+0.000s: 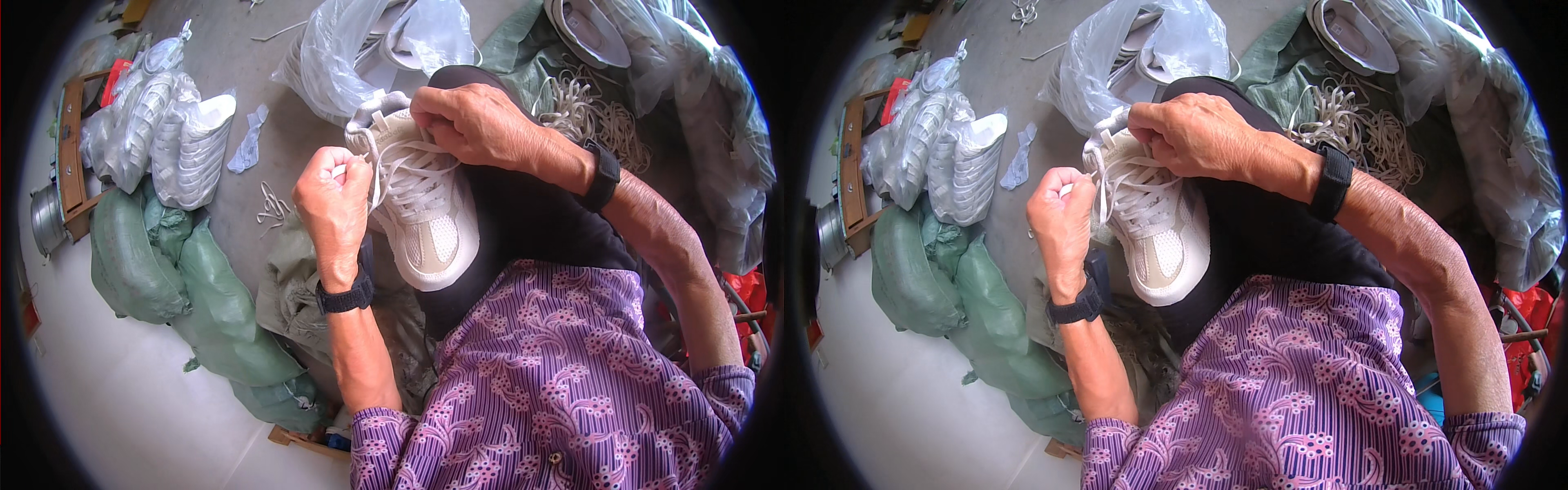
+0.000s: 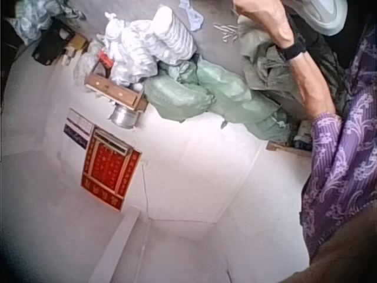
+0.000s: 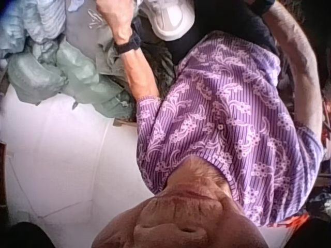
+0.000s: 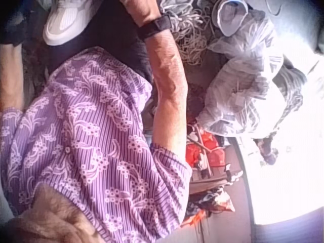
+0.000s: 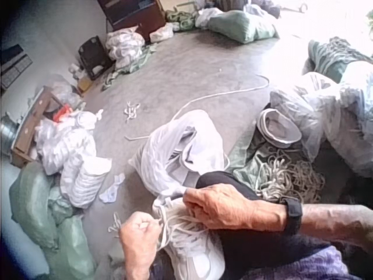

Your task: The recorder is lacing up white sneakers while sitting down in a manufacturing storage area.

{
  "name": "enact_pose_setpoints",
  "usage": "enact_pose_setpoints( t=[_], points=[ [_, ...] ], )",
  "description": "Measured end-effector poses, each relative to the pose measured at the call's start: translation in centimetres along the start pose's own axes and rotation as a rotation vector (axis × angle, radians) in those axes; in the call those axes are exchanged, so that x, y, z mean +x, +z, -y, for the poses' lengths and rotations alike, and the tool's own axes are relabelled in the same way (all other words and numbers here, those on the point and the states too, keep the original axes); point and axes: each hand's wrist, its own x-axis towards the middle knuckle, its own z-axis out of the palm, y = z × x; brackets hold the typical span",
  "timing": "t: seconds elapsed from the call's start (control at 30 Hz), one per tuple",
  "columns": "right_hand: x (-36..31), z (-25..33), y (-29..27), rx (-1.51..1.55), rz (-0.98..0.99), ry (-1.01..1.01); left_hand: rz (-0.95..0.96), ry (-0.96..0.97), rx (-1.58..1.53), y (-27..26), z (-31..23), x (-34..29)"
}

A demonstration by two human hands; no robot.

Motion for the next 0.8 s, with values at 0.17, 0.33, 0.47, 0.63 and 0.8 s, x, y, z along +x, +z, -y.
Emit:
enact_pose_setpoints(
  t=[0.17,0.33,0.47,0.63,0.8],
  points=[
    [0.0,0.0,0.0,0.007,0.019,0.044,-0.041,0.211,0.295,1.1,-0.9,0.8],
    [-0.1,-0.4,-0.2,0.002,0.011,0.044,-0.063,0.251,0.320,1.9,-0.8,0.9],
    [0.2,0.1,-0.3,0.005,0.059,0.049,-0.113,0.290,0.270,2.2,-0.3,0.8],
    [0.2,0.0,-0.6,-0.039,0.045,-0.019,-0.062,0.231,0.160,1.9,0.7,0.4],
    [2.9,0.5,-1.0,-0.171,0.001,-0.207,-0.040,-0.106,-0.270,1.4,2.3,-0.5]
  ],
)
